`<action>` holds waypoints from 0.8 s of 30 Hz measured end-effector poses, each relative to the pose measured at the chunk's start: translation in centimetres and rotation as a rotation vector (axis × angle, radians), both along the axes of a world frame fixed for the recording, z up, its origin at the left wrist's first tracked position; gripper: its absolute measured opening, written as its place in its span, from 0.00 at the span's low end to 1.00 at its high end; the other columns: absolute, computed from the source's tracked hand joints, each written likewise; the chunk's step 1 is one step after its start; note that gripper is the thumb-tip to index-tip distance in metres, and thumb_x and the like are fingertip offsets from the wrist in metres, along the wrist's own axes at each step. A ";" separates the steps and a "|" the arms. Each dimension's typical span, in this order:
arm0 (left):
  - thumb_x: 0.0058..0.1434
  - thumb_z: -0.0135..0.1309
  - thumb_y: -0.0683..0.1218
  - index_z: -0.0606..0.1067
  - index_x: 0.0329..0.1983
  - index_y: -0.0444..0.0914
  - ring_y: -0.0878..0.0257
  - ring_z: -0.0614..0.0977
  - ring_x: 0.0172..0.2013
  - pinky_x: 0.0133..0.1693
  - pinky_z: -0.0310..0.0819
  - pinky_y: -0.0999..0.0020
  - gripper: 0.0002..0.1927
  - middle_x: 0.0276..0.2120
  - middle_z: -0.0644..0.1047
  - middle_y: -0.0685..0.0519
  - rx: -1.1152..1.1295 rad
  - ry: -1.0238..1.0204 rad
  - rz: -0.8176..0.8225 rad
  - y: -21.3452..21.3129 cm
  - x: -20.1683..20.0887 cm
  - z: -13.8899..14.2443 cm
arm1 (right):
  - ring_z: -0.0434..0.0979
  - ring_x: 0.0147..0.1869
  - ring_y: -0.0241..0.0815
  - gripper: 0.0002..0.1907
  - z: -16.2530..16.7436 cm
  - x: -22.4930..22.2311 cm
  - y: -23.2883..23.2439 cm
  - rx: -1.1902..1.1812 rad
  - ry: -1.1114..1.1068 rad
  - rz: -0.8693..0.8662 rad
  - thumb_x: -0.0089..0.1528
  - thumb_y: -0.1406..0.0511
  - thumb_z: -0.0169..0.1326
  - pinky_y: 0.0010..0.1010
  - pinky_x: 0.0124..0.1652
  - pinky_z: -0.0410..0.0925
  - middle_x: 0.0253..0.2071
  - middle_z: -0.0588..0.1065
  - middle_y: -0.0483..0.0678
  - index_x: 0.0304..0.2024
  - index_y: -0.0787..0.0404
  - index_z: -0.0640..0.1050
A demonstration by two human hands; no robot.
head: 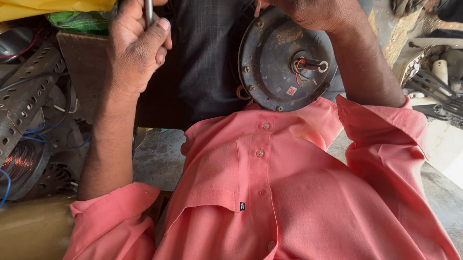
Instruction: The person sits on the floor of a cluttered repair workshop with an electric motor end bell on their lap. They use a screwdriver to work on a switch component wired to the motor, reposition the motor housing, and continue driving screws with a green-handled screwdriver.
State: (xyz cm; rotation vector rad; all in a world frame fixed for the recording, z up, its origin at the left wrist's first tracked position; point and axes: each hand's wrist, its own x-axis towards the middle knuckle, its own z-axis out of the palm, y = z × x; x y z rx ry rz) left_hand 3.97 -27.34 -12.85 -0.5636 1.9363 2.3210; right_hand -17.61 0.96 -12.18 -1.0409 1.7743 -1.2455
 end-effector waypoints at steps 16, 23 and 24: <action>0.84 0.42 0.37 0.72 0.41 0.30 0.71 0.76 0.28 0.30 0.69 0.77 0.13 0.30 0.74 0.53 -0.521 0.255 -0.199 -2.4 -3.7 8.0 | 0.79 0.38 0.34 0.14 -0.5 1.9 -0.2 0.050 0.165 -0.074 0.77 0.59 0.59 0.26 0.37 0.71 0.33 0.78 0.45 0.43 0.63 0.81; 0.85 0.48 0.38 0.69 0.33 0.31 0.69 0.70 0.20 0.24 0.59 0.77 0.19 0.24 0.71 0.53 -0.455 0.178 -0.130 -3.2 -4.1 8.6 | 0.83 0.42 0.35 0.11 -0.6 2.6 -0.1 -0.016 0.097 -0.134 0.78 0.62 0.58 0.25 0.40 0.75 0.37 0.80 0.45 0.46 0.65 0.82; 0.85 0.47 0.39 0.69 0.33 0.32 0.70 0.69 0.20 0.23 0.58 0.77 0.19 0.23 0.70 0.54 -0.465 0.173 -0.135 -3.0 -4.3 8.6 | 0.82 0.41 0.35 0.11 -0.6 2.6 0.0 -0.002 0.092 -0.136 0.78 0.63 0.58 0.25 0.39 0.74 0.37 0.80 0.45 0.46 0.65 0.82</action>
